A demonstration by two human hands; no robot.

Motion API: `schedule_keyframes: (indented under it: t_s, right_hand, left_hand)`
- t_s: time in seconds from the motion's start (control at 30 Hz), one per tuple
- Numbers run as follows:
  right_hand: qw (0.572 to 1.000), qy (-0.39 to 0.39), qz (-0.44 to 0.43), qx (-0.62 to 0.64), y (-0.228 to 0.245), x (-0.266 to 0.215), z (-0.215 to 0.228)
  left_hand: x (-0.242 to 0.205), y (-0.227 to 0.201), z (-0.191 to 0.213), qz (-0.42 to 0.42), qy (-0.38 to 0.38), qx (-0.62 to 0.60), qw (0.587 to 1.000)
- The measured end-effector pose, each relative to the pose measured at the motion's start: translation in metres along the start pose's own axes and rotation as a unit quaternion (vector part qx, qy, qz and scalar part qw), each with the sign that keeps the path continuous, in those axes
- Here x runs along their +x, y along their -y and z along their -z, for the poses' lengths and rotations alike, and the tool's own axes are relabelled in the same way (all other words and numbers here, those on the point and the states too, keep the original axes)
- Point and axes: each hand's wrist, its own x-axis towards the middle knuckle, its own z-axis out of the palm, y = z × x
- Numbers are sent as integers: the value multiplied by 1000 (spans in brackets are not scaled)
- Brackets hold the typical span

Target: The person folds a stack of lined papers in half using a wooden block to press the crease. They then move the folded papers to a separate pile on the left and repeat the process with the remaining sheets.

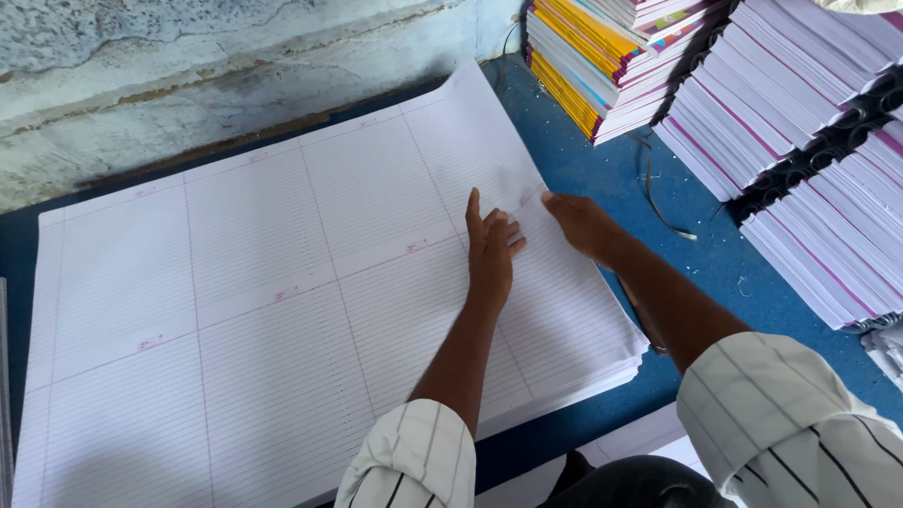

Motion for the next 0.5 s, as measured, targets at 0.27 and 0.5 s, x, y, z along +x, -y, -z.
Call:
schedule_keyframes:
  t_s: [0.27, 0.5]
  right_hand:
    - [998, -45, -42, 11, -30, 3, 13]
    - [988, -81, -109, 72, -11, -14, 22]
  left_hand:
    - [0, 3, -1, -18, -8, -8, 1000]
    - [6, 12, 2, 17, -22, -8, 1000]
